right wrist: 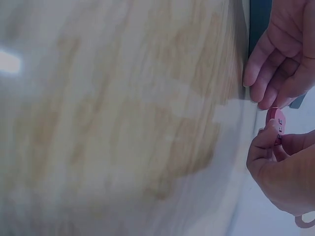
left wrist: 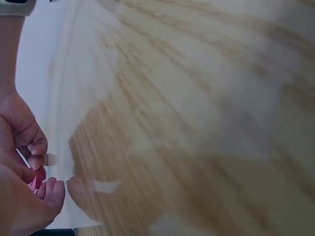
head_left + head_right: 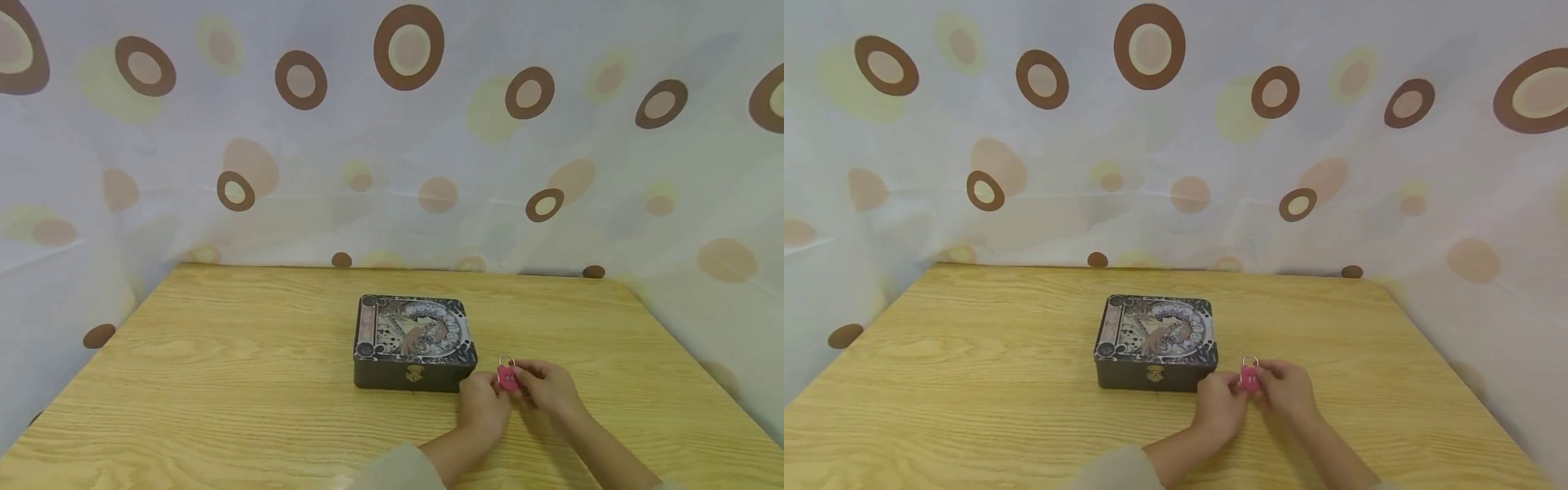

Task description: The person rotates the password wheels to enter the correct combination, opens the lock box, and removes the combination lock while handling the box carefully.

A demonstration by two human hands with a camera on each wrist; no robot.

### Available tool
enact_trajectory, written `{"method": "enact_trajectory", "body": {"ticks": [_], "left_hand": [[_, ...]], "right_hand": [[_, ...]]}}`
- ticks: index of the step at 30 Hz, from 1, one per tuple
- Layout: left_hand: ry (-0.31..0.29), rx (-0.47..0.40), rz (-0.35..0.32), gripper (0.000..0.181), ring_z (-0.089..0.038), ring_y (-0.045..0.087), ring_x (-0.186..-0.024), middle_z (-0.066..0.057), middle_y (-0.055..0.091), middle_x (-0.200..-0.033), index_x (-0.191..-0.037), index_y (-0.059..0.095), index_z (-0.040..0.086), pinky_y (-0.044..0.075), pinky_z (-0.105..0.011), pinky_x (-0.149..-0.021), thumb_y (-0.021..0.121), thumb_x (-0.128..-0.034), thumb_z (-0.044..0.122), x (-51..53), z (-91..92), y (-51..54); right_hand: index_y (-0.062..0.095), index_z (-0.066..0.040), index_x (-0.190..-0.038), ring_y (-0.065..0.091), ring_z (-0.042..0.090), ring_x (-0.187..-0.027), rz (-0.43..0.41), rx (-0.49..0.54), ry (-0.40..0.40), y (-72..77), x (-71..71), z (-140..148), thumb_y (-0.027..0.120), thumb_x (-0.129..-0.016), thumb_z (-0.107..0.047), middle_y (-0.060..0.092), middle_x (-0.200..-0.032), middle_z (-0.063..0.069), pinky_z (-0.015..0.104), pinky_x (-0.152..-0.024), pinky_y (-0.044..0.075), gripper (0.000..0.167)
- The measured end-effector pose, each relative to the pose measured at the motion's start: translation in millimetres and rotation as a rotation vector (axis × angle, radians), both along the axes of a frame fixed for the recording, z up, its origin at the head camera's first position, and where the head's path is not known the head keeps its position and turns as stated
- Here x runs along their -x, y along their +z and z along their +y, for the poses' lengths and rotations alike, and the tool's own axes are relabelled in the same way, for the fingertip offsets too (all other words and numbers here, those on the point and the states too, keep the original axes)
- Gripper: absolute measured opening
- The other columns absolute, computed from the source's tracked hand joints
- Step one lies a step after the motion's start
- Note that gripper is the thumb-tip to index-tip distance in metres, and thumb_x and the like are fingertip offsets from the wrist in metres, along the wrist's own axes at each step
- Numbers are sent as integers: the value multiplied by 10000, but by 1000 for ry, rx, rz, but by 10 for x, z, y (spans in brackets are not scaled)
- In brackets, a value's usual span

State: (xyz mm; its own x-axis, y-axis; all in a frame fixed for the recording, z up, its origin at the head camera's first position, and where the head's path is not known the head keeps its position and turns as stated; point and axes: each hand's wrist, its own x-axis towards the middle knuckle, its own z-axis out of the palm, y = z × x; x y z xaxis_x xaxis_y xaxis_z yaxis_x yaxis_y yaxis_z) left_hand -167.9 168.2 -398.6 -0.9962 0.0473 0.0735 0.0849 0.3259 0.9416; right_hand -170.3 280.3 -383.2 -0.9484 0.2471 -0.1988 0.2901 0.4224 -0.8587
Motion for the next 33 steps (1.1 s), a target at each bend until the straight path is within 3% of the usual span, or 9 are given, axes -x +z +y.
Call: {"method": "enact_trajectory", "body": {"ticks": [4, 8, 13, 21, 33], "left_hand": [[-10, 43, 6, 204, -19, 421, -507, 31, 571, -555, -614, 639, 57, 347, -151, -417, 592, -781, -50, 25, 49, -3], [-2, 155, 24, 186, -49, 493, -537, 22, 620, -598, -611, 624, 106, 415, -199, -462, 620, -766, 2, 32, 77, -7], [23, 283, -11, 168, -121, 542, -565, -4, 621, -632, -594, 585, 135, 441, -264, -489, 648, -730, 59, 46, 100, -27], [67, 365, -107, 144, -170, 574, -576, -27, 639, -677, -625, 599, 127, 451, -322, -474, 694, -733, 139, 79, 145, -21], [19, 398, -97, 103, -160, 596, -636, -22, 645, -700, -673, 610, 125, 468, -303, -514, 681, -746, 140, 108, 184, 15]], "right_hand": [[467, 141, -1246, 546, 59, -654, 9, -5, -13, -15, 46, 31, 476, -953, -89, 654, -847, 17, 179, -546, 506, 373], [453, 156, -1246, 547, 62, -643, 7, -1, -8, -45, 84, 59, 467, -956, -79, 646, -867, 61, 176, -543, 509, 373], [457, 186, -1221, 553, 56, -576, 23, 12, -2, -118, 141, 75, 463, -944, -37, 619, -741, 10, 170, -507, 514, 356], [505, 201, -1149, 538, 70, -526, 34, -73, -17, -199, 209, 55, 487, -919, -1, 596, -664, 34, 201, -461, 507, 307], [581, 175, -1013, 527, 79, -501, 61, -207, -19, -151, 229, 39, 518, -890, -8, 591, -602, 51, 208, -445, 494, 230]]}}
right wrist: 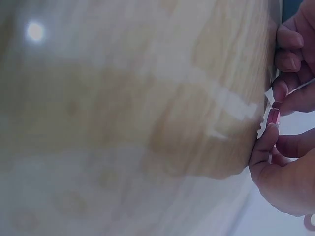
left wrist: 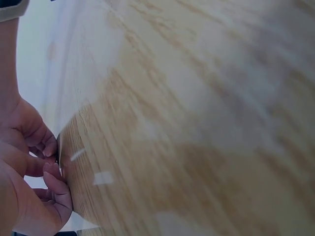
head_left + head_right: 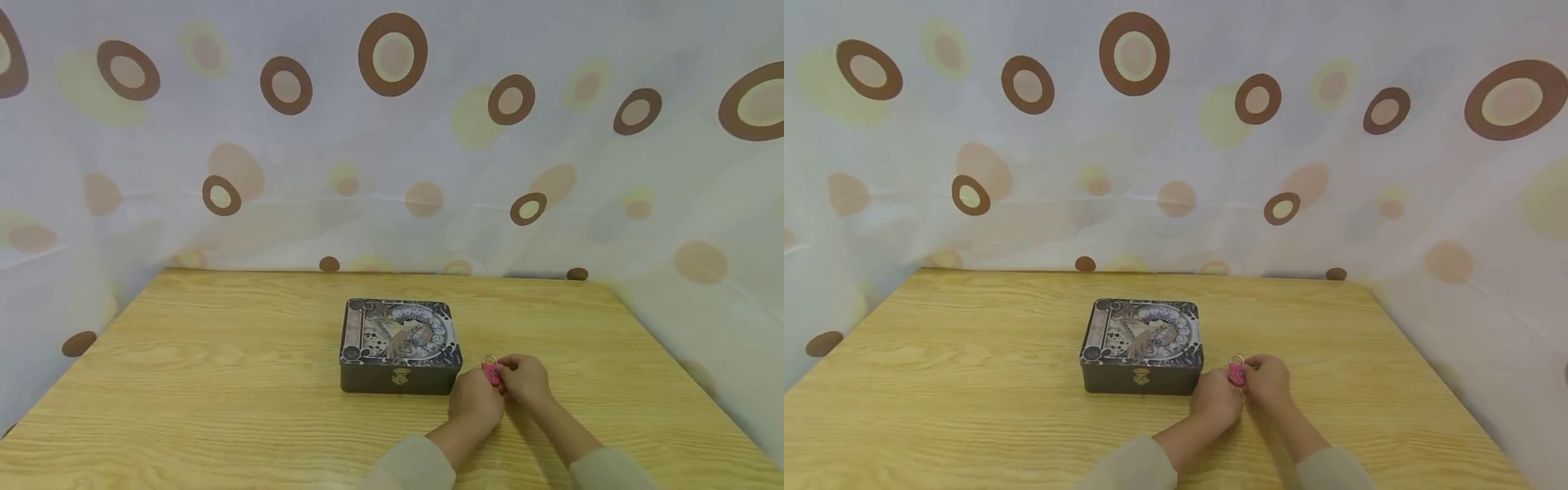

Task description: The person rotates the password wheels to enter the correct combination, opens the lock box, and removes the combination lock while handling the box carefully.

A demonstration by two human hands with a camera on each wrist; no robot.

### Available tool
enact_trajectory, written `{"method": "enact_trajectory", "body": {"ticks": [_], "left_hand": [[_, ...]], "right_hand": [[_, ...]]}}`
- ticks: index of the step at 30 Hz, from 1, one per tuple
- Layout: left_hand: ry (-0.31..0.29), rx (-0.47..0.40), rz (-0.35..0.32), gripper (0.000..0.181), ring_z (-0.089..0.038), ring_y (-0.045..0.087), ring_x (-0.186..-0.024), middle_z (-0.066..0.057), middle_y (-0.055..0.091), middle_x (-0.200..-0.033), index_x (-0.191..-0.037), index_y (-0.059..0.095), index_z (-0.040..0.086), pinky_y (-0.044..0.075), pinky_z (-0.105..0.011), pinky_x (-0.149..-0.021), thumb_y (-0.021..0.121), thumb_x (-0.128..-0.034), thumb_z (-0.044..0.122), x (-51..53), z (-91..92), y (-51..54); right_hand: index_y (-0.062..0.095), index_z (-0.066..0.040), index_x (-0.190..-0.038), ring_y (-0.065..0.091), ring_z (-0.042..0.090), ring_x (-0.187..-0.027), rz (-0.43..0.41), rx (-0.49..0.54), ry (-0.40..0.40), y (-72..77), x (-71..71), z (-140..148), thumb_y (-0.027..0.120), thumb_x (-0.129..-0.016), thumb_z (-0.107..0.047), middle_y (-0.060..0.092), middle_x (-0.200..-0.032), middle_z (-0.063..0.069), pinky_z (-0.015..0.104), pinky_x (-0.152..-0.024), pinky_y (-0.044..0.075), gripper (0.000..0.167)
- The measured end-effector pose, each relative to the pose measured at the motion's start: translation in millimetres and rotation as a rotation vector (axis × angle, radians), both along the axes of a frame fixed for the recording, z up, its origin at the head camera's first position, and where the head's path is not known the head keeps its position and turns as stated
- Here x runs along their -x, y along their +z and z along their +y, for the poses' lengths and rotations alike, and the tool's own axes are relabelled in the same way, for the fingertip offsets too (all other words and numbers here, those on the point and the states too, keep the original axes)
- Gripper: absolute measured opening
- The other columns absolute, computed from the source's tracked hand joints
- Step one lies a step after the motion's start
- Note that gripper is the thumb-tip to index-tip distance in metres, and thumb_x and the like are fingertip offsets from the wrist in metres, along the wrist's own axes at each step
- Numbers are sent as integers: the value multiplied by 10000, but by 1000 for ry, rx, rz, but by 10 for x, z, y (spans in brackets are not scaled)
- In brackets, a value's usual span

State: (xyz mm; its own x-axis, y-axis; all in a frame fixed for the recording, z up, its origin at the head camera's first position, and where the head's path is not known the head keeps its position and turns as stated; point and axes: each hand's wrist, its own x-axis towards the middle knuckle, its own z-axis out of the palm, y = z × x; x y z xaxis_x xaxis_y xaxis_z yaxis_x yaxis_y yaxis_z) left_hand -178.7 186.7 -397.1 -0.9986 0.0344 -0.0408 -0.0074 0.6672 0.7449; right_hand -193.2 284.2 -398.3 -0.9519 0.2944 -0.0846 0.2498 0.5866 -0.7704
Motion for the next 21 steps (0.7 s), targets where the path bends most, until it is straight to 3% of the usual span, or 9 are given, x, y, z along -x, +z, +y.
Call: {"method": "enact_trajectory", "body": {"ticks": [8, 21], "left_hand": [[1, 35, -20, 96, -150, 584, -629, -29, 635, -696, -661, 609, 111, 469, -289, -514, 683, -719, 130, 14, 10, 4], [-30, -1, -47, 90, -137, 541, -612, -26, 610, -698, -685, 601, 103, 460, -280, -525, 673, -734, 129, 21, -8, 34]], "right_hand": [[590, 163, -924, 527, 72, -475, 4, -27, -6, 18, 7, -25, 528, -873, 17, 591, -604, 76, 193, -436, 482, 166], [576, 129, -834, 532, 67, -477, -6, -18, -25, 26, 21, -26, 543, -862, 20, 581, -595, 74, 182, -442, 491, 118]]}}
